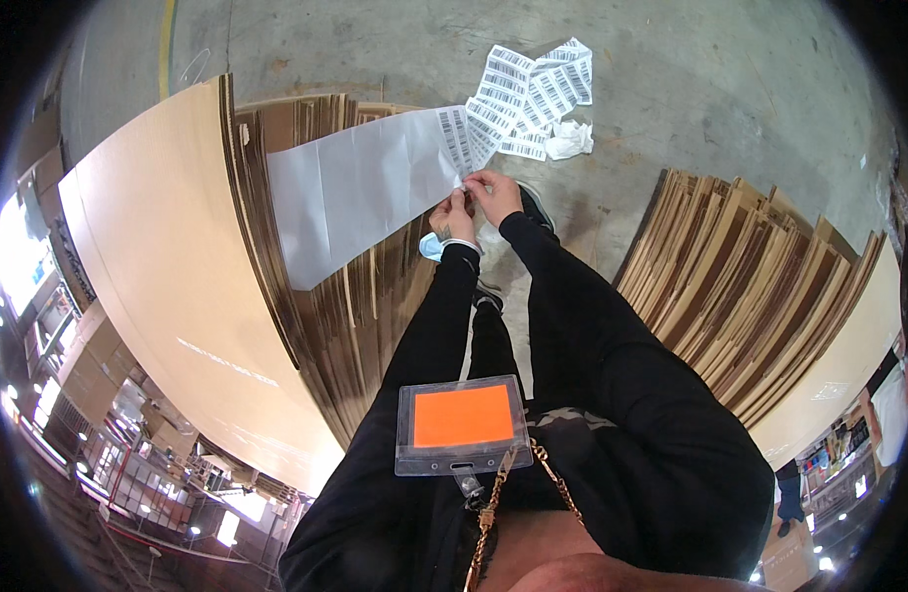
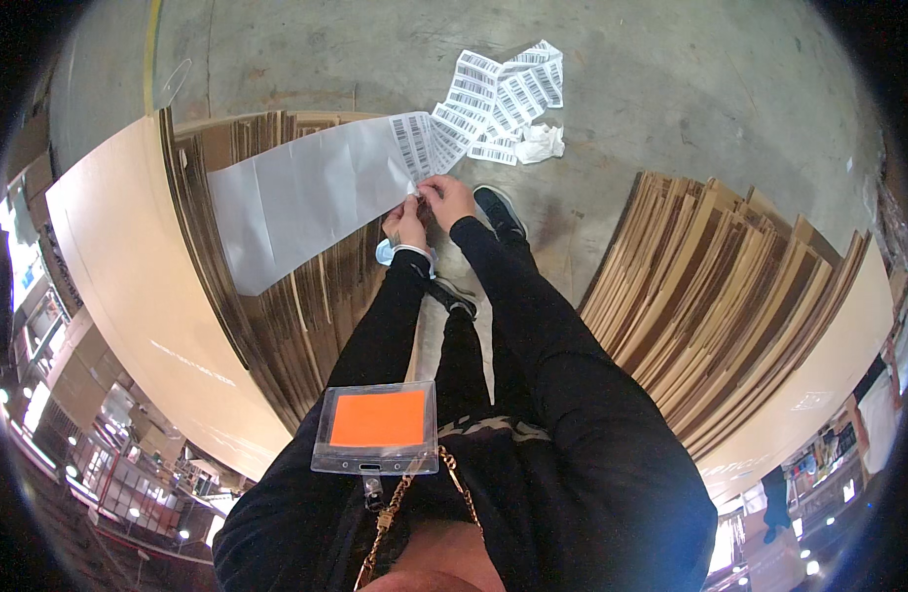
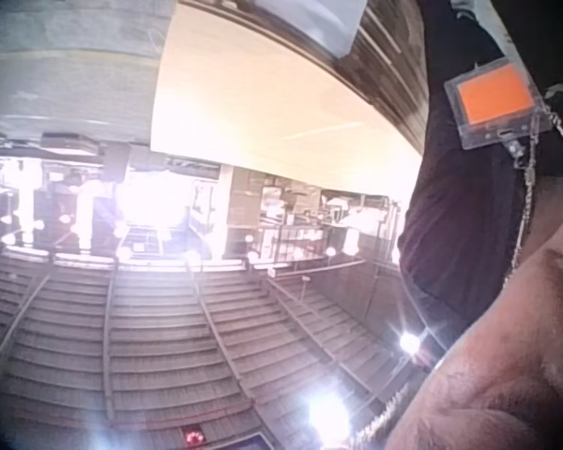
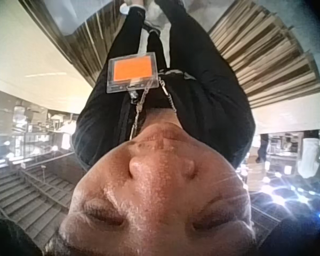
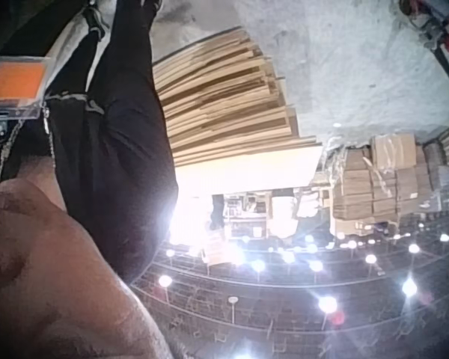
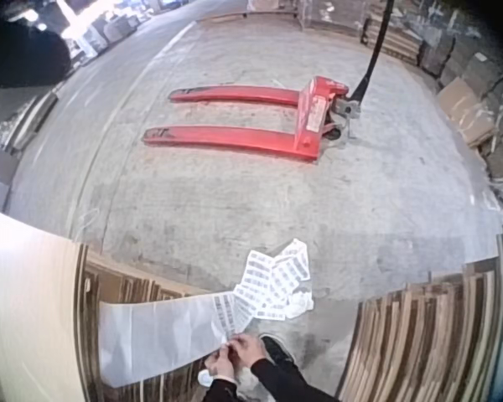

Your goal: The person repeatedly picks barcode labels from a roll, peels them, and sticks them onto large flat-packed cardboard boxes. They then lift each labeled box and place it onto a growing stack. The process is repeated continuously throughout the clip.

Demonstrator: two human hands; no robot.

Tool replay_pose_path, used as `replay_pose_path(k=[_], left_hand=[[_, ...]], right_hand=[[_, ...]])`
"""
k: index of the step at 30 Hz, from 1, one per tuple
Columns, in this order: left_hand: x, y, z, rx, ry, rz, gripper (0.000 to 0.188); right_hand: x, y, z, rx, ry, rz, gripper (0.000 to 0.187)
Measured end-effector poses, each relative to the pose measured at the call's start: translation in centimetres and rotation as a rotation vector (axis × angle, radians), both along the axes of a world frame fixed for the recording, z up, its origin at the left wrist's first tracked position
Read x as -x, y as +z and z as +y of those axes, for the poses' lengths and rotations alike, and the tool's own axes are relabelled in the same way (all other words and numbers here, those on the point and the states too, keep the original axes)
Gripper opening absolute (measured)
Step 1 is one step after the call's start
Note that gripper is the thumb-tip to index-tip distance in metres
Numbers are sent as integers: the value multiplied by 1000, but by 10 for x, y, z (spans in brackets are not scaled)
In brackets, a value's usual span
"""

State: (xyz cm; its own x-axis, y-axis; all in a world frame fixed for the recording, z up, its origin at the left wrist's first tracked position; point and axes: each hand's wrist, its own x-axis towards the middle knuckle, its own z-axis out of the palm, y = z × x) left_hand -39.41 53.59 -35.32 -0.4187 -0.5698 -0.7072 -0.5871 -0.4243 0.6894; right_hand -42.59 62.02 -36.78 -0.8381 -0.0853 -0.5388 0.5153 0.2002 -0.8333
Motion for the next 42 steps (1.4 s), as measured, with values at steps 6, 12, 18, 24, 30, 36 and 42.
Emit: replay_pose_path(k=[6,12,18,24,30,36,42], left_hand=[[-2,-2,3,236,-88,-19,19],[0,-1,7,145,-87,25,14],[-25,33,-2,283,-390,-297,37],[-47,200,31,430,-646,283,27],[-78,367,11,1168,-892,446,34],[-177,426,-27,1506,-802,241,19],[-283,471,-57,1725,-586,138,23]], right_hand=[[30,-17,18,-325,176,127,13],[154,-60,192,-1059,59,-22,21],[189,27,279,-1067,-20,32,27],[62,132,189,-137,-43,40,22],[-53,282,74,288,-102,55,17],[-135,351,-9,396,177,183,19],[-209,398,-70,612,397,208,19]])
